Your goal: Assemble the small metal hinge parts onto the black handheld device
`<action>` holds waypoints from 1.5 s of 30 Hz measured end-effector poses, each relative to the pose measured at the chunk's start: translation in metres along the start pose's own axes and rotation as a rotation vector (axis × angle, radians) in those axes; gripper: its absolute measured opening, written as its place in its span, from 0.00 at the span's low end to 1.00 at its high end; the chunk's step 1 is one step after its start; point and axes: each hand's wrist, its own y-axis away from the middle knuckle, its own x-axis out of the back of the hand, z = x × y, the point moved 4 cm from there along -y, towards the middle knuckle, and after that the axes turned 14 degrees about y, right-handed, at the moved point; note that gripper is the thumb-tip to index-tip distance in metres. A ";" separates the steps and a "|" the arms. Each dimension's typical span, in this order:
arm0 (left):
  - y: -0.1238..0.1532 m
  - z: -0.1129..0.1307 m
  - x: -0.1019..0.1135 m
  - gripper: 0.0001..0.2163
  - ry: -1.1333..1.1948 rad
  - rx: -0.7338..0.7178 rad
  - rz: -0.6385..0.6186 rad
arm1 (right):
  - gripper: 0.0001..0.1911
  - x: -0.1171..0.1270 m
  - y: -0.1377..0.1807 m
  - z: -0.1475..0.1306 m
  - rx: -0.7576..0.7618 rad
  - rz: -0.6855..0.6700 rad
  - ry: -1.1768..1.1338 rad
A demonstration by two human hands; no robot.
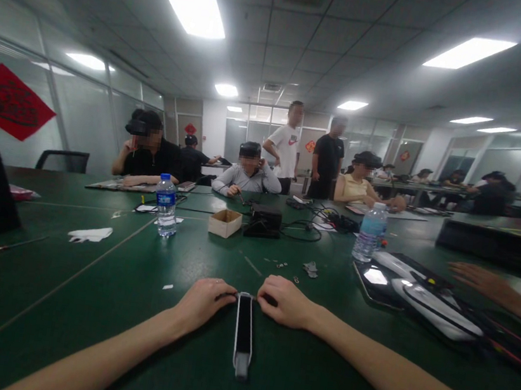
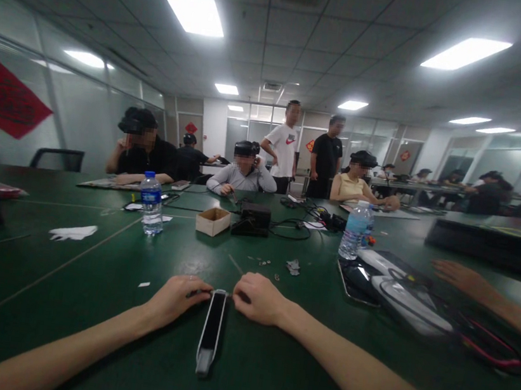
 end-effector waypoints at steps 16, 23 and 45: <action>0.002 0.001 -0.001 0.12 0.012 0.018 -0.011 | 0.13 0.012 0.034 0.121 -0.279 -0.121 0.324; 0.003 0.010 0.003 0.12 -0.016 0.037 -0.023 | 0.13 0.010 0.031 0.110 -0.211 -0.180 0.219; 0.005 0.011 0.002 0.13 -0.014 0.012 0.003 | 0.06 0.010 0.028 0.104 -0.410 -0.327 0.137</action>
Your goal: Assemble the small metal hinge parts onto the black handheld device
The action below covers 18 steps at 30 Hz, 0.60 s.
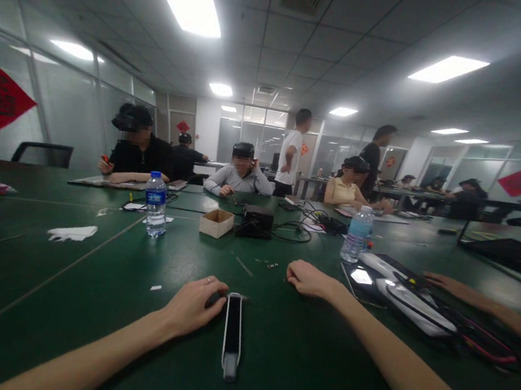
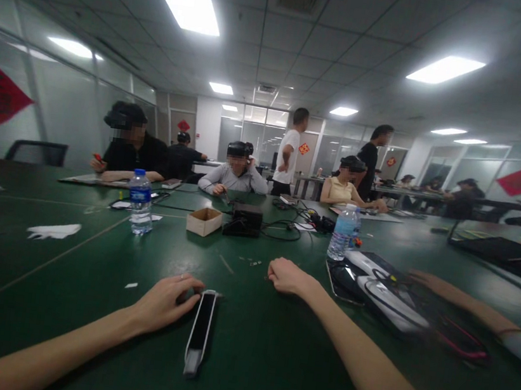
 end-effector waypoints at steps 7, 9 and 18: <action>0.002 0.001 0.004 0.13 0.015 0.006 0.054 | 0.04 0.006 0.001 -0.021 0.077 0.223 -0.044; 0.002 0.003 0.006 0.13 0.025 -0.015 0.080 | 0.04 0.008 0.002 -0.033 0.119 0.272 -0.099; 0.009 0.020 0.003 0.06 0.039 -0.320 0.159 | 0.04 0.025 0.024 -0.115 0.165 0.330 -0.670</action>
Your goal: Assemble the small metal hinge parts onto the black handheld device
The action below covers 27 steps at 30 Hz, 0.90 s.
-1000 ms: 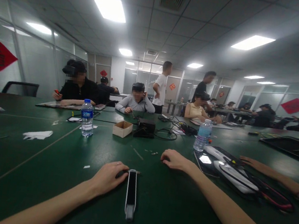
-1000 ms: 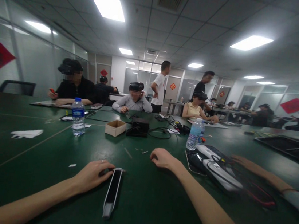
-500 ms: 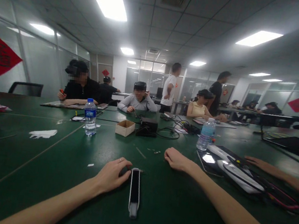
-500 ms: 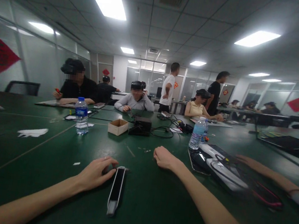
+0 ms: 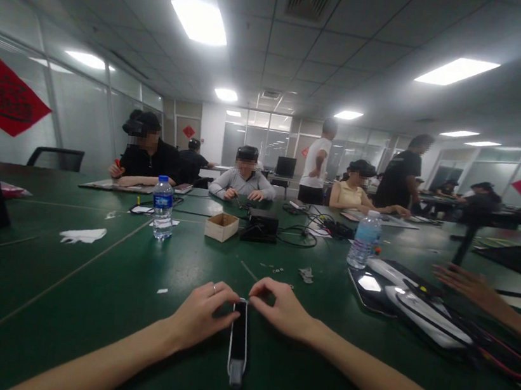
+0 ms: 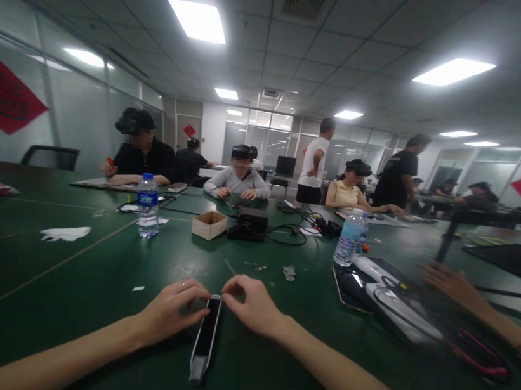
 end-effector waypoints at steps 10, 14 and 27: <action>0.002 0.005 -0.003 0.08 -0.054 -0.237 0.151 | 0.11 -0.026 0.006 -0.004 -0.122 -0.063 -0.461; 0.001 0.007 -0.002 0.09 -0.059 -0.267 0.173 | 0.12 -0.025 0.007 -0.005 -0.111 -0.064 -0.436; -0.001 0.012 0.002 0.12 -0.033 -0.256 0.186 | 0.13 -0.024 0.008 -0.009 -0.114 -0.095 -0.396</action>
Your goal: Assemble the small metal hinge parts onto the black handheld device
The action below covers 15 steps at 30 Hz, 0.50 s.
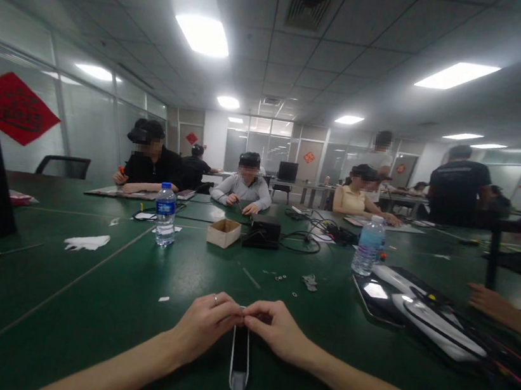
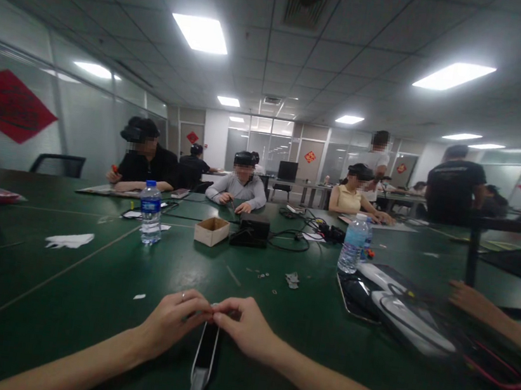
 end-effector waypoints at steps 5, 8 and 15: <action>-0.001 0.000 0.001 0.13 0.020 -0.047 -0.003 | 0.10 -0.002 -0.001 0.000 0.020 -0.023 -0.021; -0.001 0.000 0.000 0.13 0.037 -0.056 -0.019 | 0.10 -0.003 -0.002 0.002 0.024 -0.002 0.020; 0.000 -0.001 -0.001 0.12 -0.023 -0.037 -0.050 | 0.11 -0.005 -0.002 0.006 0.024 -0.006 0.013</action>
